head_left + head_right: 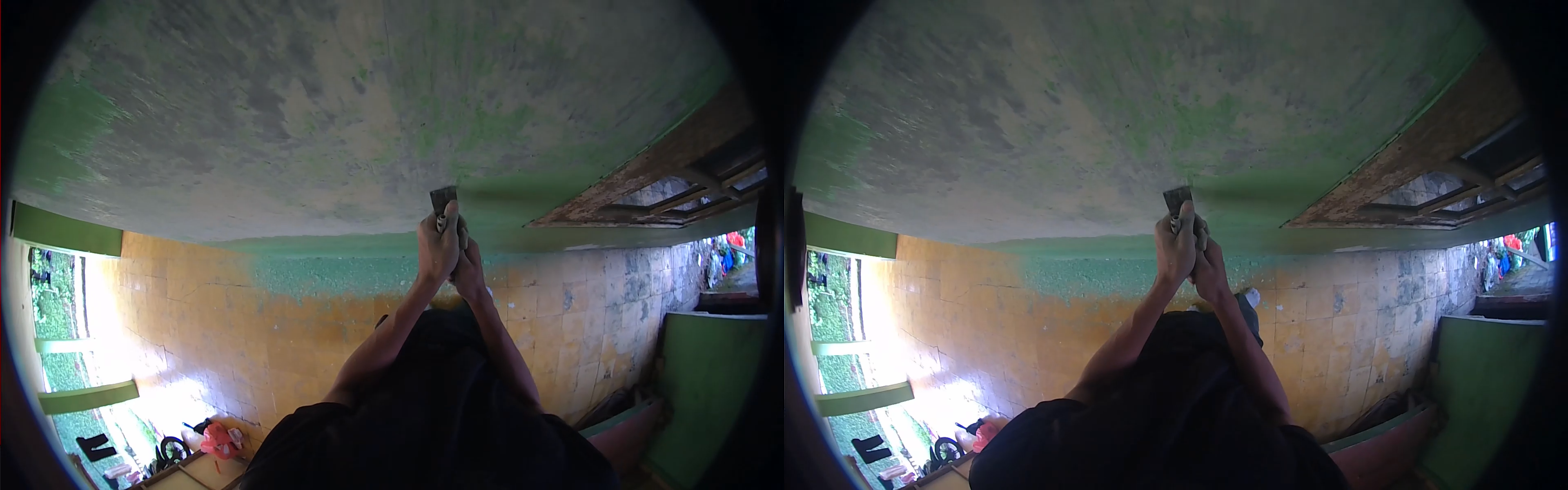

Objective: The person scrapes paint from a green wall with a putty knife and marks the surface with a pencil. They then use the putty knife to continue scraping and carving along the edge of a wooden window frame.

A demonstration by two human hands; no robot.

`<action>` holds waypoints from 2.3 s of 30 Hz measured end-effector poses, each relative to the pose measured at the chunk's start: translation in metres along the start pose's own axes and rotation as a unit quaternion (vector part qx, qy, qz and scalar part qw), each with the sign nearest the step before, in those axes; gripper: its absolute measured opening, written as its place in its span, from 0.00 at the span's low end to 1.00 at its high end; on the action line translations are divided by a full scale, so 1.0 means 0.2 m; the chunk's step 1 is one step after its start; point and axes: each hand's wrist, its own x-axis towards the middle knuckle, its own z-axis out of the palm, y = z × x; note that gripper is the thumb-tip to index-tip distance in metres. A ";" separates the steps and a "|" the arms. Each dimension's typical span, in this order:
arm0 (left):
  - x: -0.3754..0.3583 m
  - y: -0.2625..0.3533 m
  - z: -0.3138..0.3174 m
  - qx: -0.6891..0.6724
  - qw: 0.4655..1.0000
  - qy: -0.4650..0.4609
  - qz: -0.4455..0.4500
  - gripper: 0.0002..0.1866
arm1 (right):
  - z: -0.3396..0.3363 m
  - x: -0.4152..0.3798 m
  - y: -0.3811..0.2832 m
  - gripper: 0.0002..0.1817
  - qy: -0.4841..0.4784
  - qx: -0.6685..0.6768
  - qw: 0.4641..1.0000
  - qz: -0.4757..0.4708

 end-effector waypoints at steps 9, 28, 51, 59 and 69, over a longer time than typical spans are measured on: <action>0.01 -0.15 -0.04 -0.023 0.999 -0.019 -0.030 0.27 | -0.05 -0.02 0.14 0.21 0.019 -0.020 0.999 0.034; 0.05 -0.10 -0.05 -0.016 0.998 -0.050 -0.024 0.29 | -0.01 0.00 0.14 0.23 0.033 -0.054 0.998 -0.002; -0.03 -0.05 -0.19 -0.167 0.982 -0.079 -0.029 0.23 | -0.06 -0.14 0.04 0.24 0.047 -0.062 0.995 -0.068; -0.07 0.02 -0.19 0.025 0.987 -0.156 0.021 0.28 | -0.03 -0.13 0.02 0.15 0.115 -0.291 0.939 -0.141; 0.03 0.02 -0.15 -0.038 0.994 -0.104 -0.005 0.20 | 0.02 -0.15 -0.02 0.24 0.046 -0.224 0.972 -0.062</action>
